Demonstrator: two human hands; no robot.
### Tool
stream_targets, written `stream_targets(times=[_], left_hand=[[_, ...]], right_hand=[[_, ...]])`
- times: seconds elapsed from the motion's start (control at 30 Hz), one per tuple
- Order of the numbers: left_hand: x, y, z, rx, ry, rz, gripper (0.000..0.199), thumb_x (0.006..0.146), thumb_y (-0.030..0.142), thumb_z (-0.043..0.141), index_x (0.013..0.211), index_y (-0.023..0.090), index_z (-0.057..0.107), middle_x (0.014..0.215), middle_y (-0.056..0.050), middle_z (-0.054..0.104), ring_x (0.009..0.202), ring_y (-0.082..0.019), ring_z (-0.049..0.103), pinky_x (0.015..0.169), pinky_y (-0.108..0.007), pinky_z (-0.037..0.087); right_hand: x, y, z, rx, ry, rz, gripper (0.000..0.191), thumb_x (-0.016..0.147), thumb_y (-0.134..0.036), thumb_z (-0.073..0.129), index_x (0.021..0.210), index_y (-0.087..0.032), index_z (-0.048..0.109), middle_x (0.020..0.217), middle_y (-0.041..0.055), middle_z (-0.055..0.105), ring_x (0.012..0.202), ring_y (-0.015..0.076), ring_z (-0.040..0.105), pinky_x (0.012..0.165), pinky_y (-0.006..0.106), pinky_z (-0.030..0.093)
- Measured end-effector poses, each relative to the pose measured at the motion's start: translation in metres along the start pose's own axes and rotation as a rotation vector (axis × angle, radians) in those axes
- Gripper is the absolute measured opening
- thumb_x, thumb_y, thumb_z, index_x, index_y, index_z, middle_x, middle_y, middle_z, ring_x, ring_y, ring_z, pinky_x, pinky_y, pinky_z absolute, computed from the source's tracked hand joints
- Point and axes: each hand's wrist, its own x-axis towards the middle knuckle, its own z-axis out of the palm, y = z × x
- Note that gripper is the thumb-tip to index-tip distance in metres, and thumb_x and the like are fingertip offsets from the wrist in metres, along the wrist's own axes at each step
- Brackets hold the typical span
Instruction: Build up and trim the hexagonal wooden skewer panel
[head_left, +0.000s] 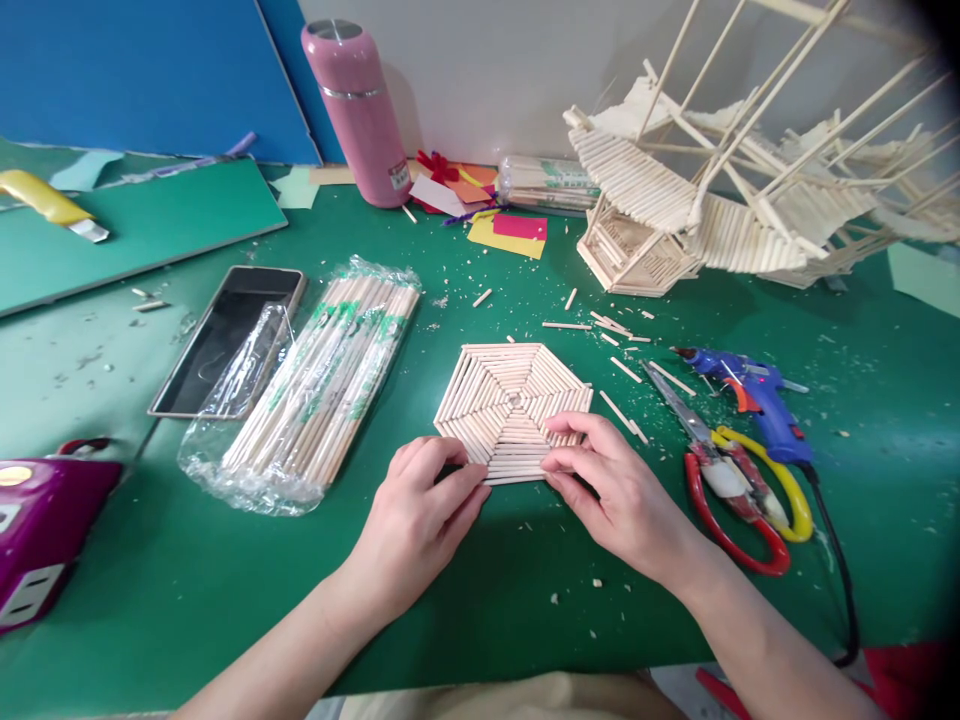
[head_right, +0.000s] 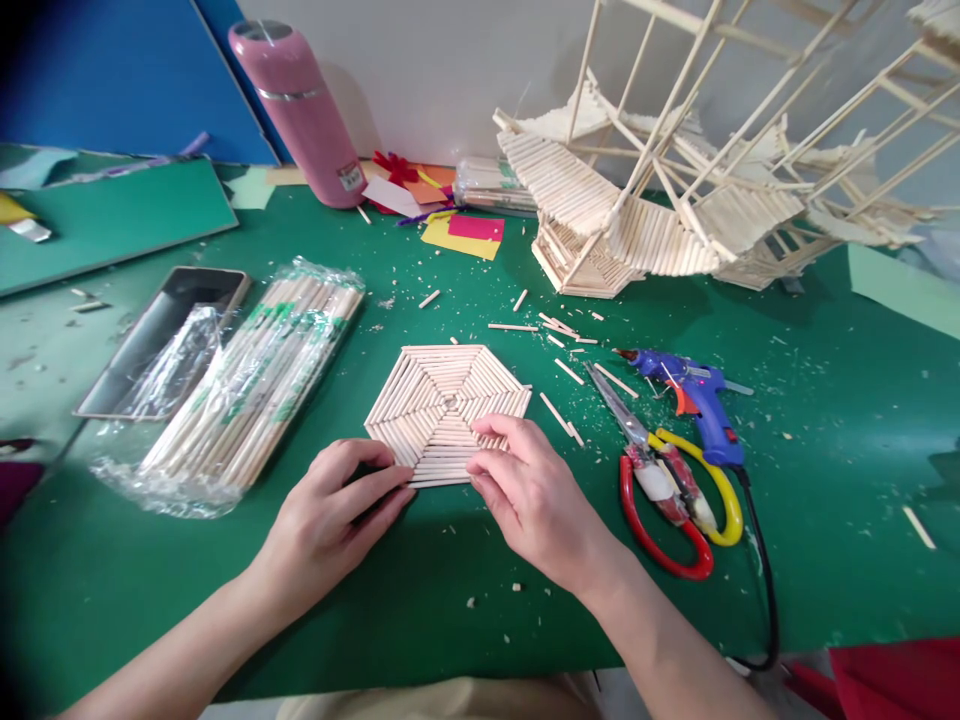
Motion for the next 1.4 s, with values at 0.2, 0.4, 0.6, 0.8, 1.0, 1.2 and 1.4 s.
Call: stream_targets(times=[0.2,0.4,0.6,0.8,1.0,1.2,1.4], left_hand=[[-0.001,0.001,-0.001,-0.001,0.005,-0.001,0.013,0.08,0.011,0.057,0.091,0.018,0.059,0.089,-0.006,0.052,0.081,-0.018,0.05,0.072,-0.035,0.045],[-0.001,0.001,-0.001,-0.005,0.01,-0.003,0.013,0.08,0.012,0.057,0.091,0.018,0.06,0.089,-0.006,0.052,0.08,-0.018,0.051,0.071,-0.035,0.046],[0.0,0.001,-0.001,0.007,0.012,-0.011,0.011,0.081,0.013,0.055,0.09,0.018,0.061,0.088,-0.006,0.053,0.08,-0.018,0.051,0.07,-0.034,0.046],[-0.001,0.001,-0.001,0.01,0.002,-0.012,0.012,0.081,0.013,0.055,0.09,0.018,0.061,0.088,-0.006,0.053,0.08,-0.018,0.052,0.071,-0.035,0.046],[0.0,0.001,-0.001,-0.014,0.002,-0.027,0.016,0.08,0.015,0.057,0.096,0.017,0.059,0.088,-0.007,0.055,0.08,-0.019,0.053,0.071,-0.034,0.046],[0.003,0.015,-0.012,0.078,0.149,-0.002,0.023,0.077,0.011,0.059,0.099,0.017,0.056,0.088,-0.007,0.055,0.082,-0.02,0.053,0.071,-0.036,0.044],[0.013,0.046,-0.017,0.19,0.229,0.075,0.015,0.08,0.012,0.058,0.093,0.018,0.059,0.084,-0.006,0.06,0.082,-0.02,0.052,0.073,-0.036,0.038]], right_hand=[[-0.001,0.002,0.004,-0.009,0.025,-0.013,0.011,0.086,-0.011,0.049,0.093,-0.013,0.057,0.115,0.0118,0.046,0.108,0.0202,0.046,0.091,0.034,0.041],[-0.001,0.002,0.005,-0.005,0.032,-0.007,0.01,0.086,-0.011,0.049,0.092,-0.014,0.057,0.113,0.0115,0.047,0.108,0.0206,0.046,0.091,0.035,0.042],[-0.001,0.001,0.005,-0.015,0.032,0.004,0.009,0.086,-0.013,0.049,0.09,-0.017,0.056,0.112,0.0107,0.048,0.107,0.0215,0.047,0.089,0.038,0.043],[0.001,0.0,0.006,-0.017,0.015,0.006,0.009,0.086,-0.013,0.047,0.09,-0.018,0.054,0.112,0.011,0.048,0.109,0.0226,0.047,0.09,0.04,0.042],[0.0,-0.001,-0.003,-0.057,0.009,-0.016,0.008,0.086,-0.012,0.048,0.09,-0.017,0.054,0.115,0.0107,0.047,0.109,0.0215,0.046,0.092,0.038,0.039],[-0.003,-0.01,-0.015,-0.032,0.087,0.045,0.007,0.087,-0.014,0.048,0.088,-0.018,0.053,0.113,0.0101,0.047,0.109,0.021,0.046,0.093,0.038,0.039],[-0.001,-0.021,-0.014,0.06,0.146,0.097,0.007,0.088,-0.016,0.047,0.089,-0.02,0.053,0.11,0.0088,0.049,0.108,0.0199,0.049,0.088,0.036,0.044]])
